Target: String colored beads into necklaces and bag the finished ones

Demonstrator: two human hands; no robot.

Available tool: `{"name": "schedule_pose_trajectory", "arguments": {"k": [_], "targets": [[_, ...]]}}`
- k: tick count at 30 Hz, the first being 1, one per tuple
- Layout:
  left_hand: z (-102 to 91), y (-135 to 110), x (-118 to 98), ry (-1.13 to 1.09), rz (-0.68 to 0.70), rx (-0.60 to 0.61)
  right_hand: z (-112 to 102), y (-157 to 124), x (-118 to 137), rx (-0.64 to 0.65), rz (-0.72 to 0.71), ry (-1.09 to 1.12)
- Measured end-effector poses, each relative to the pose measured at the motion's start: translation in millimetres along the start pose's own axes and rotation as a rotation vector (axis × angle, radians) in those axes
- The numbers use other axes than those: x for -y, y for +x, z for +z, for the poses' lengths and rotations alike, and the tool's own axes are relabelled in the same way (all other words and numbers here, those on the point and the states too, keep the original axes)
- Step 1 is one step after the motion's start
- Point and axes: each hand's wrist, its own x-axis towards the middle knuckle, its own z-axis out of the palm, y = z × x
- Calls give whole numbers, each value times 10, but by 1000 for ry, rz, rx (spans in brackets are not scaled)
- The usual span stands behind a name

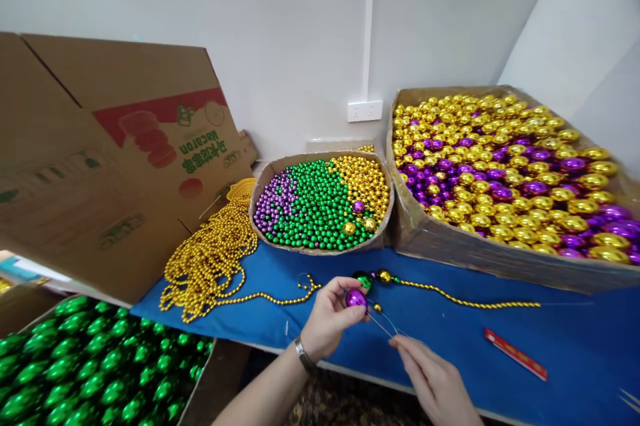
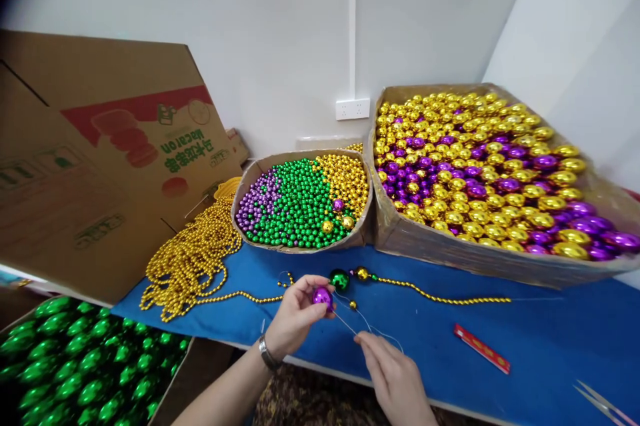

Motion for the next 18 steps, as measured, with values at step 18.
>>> {"name": "schedule_pose_trajectory", "arguments": {"k": [18], "targets": [[-57,-61,-20,-2,-37,17,-6,69,194,101,93,118]]}}
